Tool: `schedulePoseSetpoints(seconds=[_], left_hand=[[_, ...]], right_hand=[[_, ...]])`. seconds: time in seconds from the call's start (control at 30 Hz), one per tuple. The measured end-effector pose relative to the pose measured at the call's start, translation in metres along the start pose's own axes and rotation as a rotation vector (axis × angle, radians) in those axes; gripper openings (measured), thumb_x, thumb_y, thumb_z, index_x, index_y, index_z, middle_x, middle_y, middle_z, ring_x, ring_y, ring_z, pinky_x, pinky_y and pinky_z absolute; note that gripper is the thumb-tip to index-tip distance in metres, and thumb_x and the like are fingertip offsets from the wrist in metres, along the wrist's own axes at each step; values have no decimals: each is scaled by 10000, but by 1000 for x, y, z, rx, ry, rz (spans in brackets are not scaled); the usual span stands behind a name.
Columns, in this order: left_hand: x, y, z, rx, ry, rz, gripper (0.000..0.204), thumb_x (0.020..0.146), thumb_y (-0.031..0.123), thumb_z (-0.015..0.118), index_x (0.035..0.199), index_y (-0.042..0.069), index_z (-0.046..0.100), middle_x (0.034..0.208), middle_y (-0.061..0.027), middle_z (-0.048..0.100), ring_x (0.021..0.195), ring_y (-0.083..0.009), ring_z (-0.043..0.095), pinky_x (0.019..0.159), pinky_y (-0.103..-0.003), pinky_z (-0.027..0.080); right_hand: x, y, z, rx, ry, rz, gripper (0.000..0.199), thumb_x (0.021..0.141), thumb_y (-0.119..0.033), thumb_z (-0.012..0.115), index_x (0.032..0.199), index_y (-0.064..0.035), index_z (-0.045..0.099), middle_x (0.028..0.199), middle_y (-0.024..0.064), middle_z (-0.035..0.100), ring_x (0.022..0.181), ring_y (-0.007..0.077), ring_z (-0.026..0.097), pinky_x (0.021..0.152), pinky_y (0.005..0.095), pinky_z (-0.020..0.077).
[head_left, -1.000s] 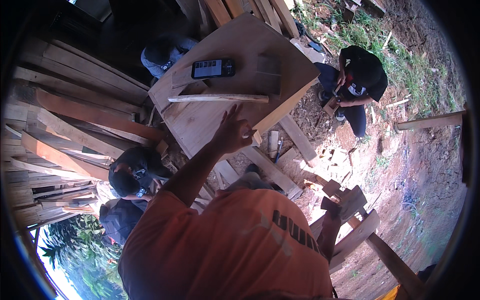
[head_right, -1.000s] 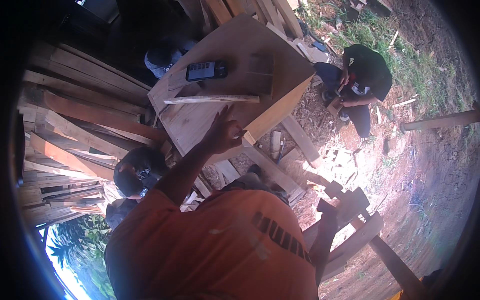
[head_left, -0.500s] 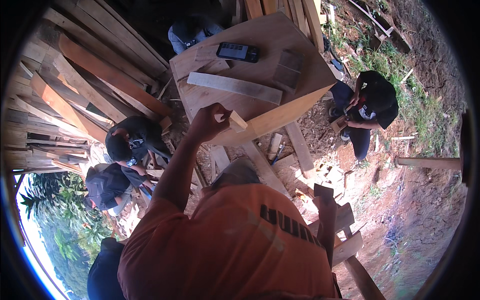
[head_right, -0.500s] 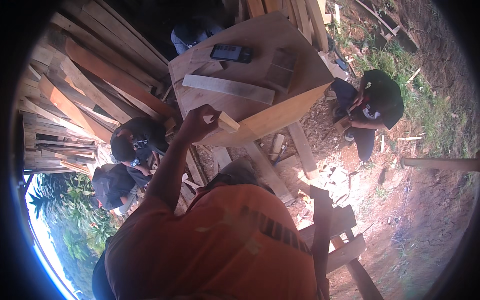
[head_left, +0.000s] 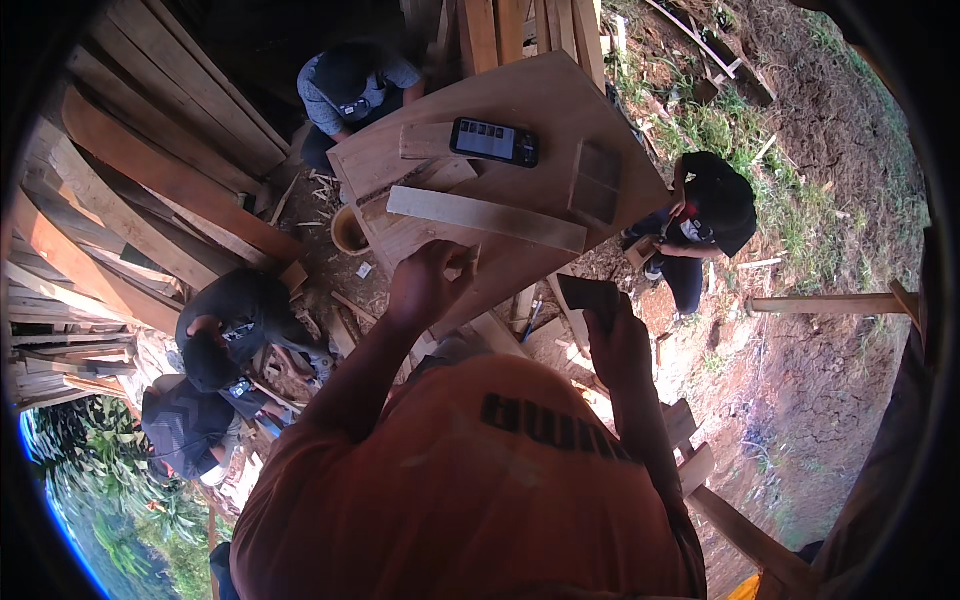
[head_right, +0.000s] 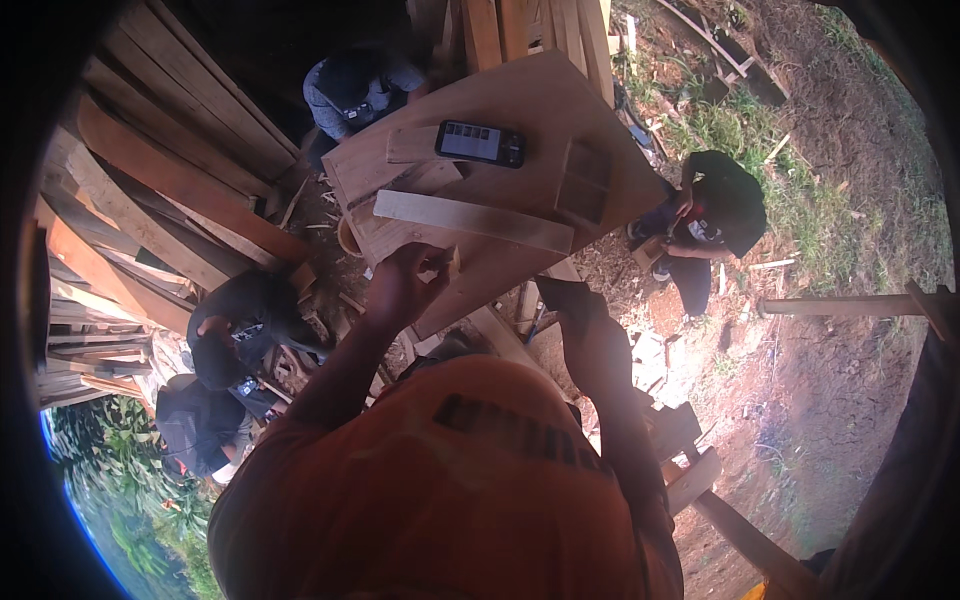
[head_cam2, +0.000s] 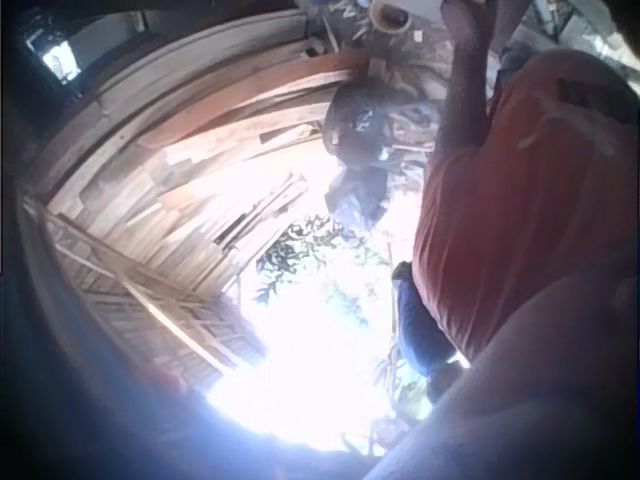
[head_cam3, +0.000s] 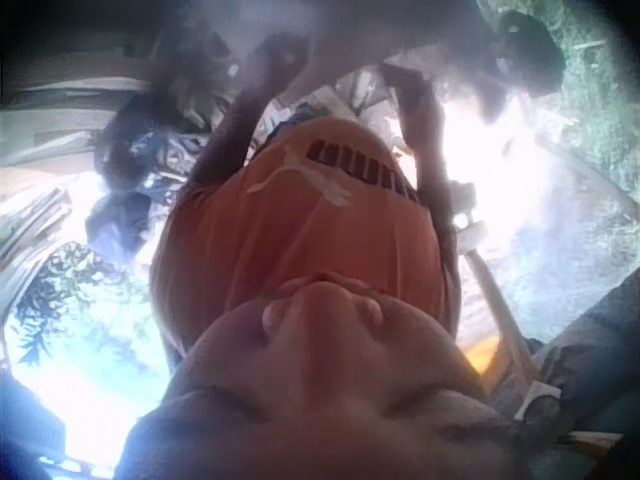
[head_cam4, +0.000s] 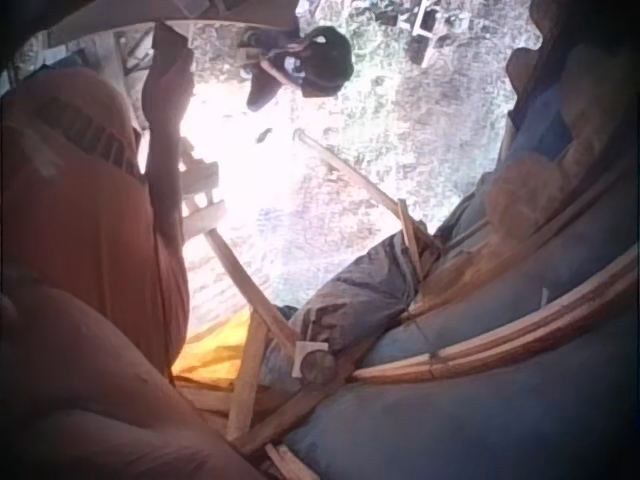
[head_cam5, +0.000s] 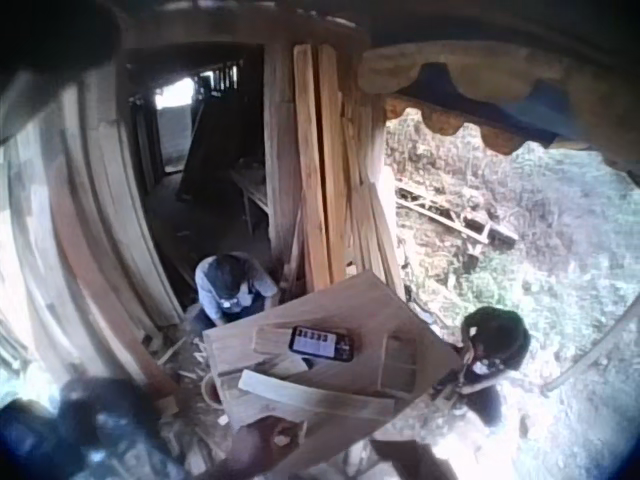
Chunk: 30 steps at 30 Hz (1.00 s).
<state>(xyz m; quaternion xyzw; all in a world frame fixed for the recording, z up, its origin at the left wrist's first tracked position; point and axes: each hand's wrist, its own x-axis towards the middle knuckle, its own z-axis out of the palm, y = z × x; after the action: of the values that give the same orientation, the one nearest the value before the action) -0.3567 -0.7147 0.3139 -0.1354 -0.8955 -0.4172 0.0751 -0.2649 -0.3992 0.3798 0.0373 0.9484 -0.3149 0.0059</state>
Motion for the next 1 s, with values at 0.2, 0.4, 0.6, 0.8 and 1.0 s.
schedulePoseSetpoints(seconds=[0.2, 0.4, 0.6, 0.8, 1.0], left_hand=[[2, -13, 0, -74, 6, 140, 227, 939, 148, 846, 1152, 110, 779, 1024, -85, 801, 874, -290, 801, 717, -422, 642], [1, -15, -7, -65, -40, 187, 216, 917, 86, 862, 1114, 86, 773, 1053, -99, 810, 890, -299, 815, 729, -395, 664], [-8, -9, -7, -40, -44, 161, 175, 920, 77, 852, 1085, 97, 796, 1049, -84, 805, 855, -282, 811, 704, -397, 662], [-11, -7, -8, -41, -54, 165, 206, 911, 67, 857, 1107, 94, 800, 1069, -80, 812, 861, -281, 816, 700, -398, 663], [-14, -17, -9, -25, -24, 295, 232, 903, 50, 855, 1125, 93, 805, 1133, -96, 822, 912, -290, 823, 724, -399, 669]], right_hand=[[48, -104, 8, 51, 12, -200, 443, 1087, -302, 682, 1437, -59, 558, 923, 237, 782, 820, 457, 783, 693, 561, 602], [62, -110, 44, -116, -110, -180, 442, 1081, -306, 706, 1336, 34, 587, 873, 289, 755, 800, 507, 761, 680, 590, 604], [67, -110, 49, -9, -151, -154, 394, 1089, -298, 696, 1276, 36, 603, 890, 296, 757, 835, 512, 761, 689, 586, 602], [66, -83, 70, -69, -32, -241, 542, 1084, -389, 695, 1387, 47, 588, 839, 227, 745, 755, 438, 759, 675, 560, 583], [61, -116, 50, -109, -138, -142, 365, 1107, -317, 668, 1154, 42, 618, 844, 305, 737, 816, 534, 742, 692, 602, 586]])
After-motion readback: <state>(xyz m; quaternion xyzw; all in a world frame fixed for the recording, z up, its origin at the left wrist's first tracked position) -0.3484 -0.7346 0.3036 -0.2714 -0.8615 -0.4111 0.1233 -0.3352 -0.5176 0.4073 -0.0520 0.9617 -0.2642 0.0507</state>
